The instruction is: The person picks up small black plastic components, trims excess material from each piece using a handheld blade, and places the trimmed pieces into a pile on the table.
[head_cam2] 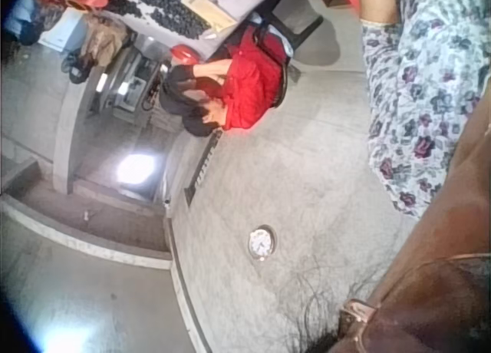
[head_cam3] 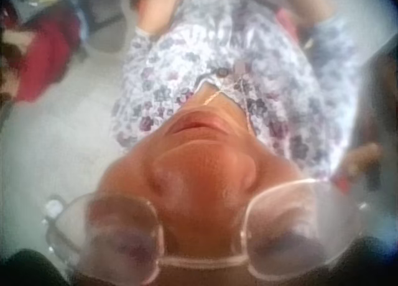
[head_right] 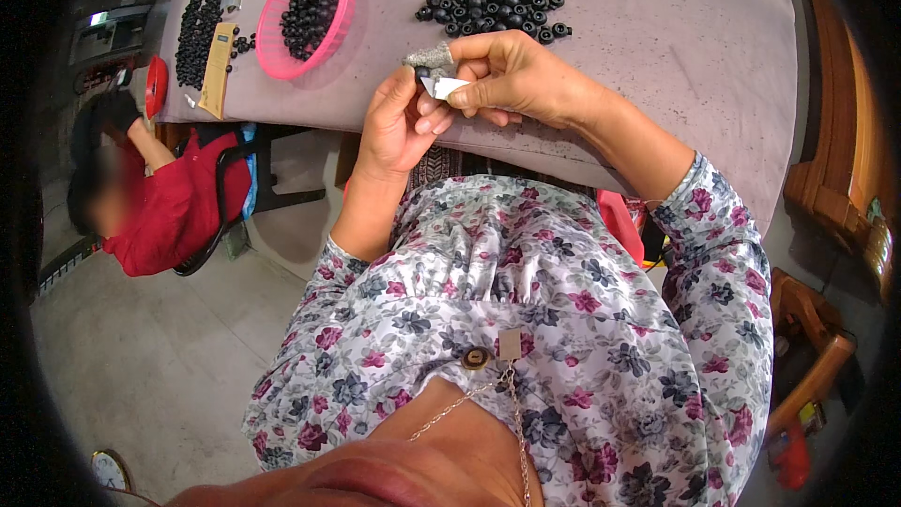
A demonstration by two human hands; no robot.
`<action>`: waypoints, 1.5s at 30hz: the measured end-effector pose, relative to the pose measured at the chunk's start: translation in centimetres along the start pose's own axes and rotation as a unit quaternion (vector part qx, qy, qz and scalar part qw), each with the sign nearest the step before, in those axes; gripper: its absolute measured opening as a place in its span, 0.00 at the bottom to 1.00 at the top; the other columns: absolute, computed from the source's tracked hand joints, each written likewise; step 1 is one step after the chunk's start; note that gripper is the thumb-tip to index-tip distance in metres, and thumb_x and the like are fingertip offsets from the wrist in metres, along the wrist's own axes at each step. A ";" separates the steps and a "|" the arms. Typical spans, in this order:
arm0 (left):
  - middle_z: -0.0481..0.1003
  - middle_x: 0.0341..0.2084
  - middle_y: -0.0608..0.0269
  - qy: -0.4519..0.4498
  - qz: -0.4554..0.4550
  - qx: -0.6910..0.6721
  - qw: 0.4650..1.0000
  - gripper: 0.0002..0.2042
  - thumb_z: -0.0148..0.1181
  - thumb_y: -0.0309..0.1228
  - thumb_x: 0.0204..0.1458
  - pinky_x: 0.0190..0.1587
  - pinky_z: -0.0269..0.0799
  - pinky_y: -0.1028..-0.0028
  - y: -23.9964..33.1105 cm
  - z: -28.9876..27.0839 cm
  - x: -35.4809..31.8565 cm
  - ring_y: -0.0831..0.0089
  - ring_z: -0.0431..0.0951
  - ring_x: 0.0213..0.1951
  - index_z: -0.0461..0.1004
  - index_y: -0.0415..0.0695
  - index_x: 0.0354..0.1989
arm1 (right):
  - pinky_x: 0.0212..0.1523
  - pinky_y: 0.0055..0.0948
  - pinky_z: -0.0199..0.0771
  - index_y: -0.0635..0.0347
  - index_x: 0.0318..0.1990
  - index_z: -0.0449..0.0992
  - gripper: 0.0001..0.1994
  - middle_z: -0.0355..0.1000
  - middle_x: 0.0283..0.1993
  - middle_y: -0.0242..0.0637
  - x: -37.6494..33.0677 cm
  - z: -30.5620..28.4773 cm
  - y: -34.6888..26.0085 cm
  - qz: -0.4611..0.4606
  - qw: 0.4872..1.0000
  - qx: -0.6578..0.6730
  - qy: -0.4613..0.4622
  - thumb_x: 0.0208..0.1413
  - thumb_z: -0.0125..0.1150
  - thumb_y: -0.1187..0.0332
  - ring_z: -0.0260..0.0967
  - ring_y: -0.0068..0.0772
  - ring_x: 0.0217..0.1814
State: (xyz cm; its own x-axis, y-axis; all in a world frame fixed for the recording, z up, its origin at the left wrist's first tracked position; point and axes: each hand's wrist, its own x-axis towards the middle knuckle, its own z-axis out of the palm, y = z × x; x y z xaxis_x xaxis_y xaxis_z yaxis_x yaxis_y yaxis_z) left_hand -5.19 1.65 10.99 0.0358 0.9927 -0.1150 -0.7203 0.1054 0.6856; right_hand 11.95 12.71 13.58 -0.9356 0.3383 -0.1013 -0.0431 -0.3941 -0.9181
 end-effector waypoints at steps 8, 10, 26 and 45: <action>0.67 0.20 0.69 -0.005 -0.003 0.009 1.000 0.15 0.52 0.42 0.61 0.22 0.62 0.79 0.2 0.0 0.1 0.81 0.64 0.18 0.72 0.41 0.39 | 0.15 0.13 0.54 0.62 0.49 0.74 0.15 0.70 0.24 0.28 0.2 -0.2 0.0 0.009 1.000 0.011 -0.002 0.54 0.63 0.71 0.60 0.12 0.17; 0.67 0.20 0.69 -0.007 -0.004 0.010 1.000 0.15 0.53 0.42 0.61 0.22 0.62 0.79 0.2 0.0 0.1 0.81 0.64 0.18 0.72 0.41 0.40 | 0.15 0.14 0.54 0.62 0.49 0.74 0.14 0.70 0.24 0.28 0.2 -0.3 0.0 0.010 1.000 0.013 -0.005 0.54 0.63 0.71 0.60 0.12 0.17; 0.68 0.20 0.68 -0.004 -0.007 0.017 1.000 0.14 0.53 0.41 0.61 0.22 0.63 0.79 0.6 0.2 0.2 0.80 0.65 0.18 0.71 0.41 0.40 | 0.14 0.13 0.53 0.64 0.51 0.74 0.17 0.71 0.24 0.29 0.3 -0.5 -0.2 0.006 1.000 0.021 -0.012 0.54 0.63 0.71 0.61 0.12 0.16; 0.69 0.21 0.68 -0.012 0.005 0.021 1.000 0.14 0.53 0.40 0.61 0.23 0.65 0.78 0.8 -0.1 -0.4 0.80 0.66 0.18 0.72 0.40 0.42 | 0.15 0.14 0.54 0.64 0.47 0.75 0.13 0.71 0.24 0.28 0.4 0.6 -0.4 0.003 1.000 0.012 -0.002 0.54 0.63 0.72 0.61 0.13 0.17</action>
State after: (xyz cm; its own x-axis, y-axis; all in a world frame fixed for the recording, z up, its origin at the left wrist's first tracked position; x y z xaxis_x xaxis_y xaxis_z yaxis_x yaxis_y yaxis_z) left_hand -5.87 1.36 11.48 0.0465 0.9947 -0.0917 -0.6917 0.0983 0.7155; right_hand 11.39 12.47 14.18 -0.9373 0.3324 -0.1047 -0.0460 -0.4158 -0.9083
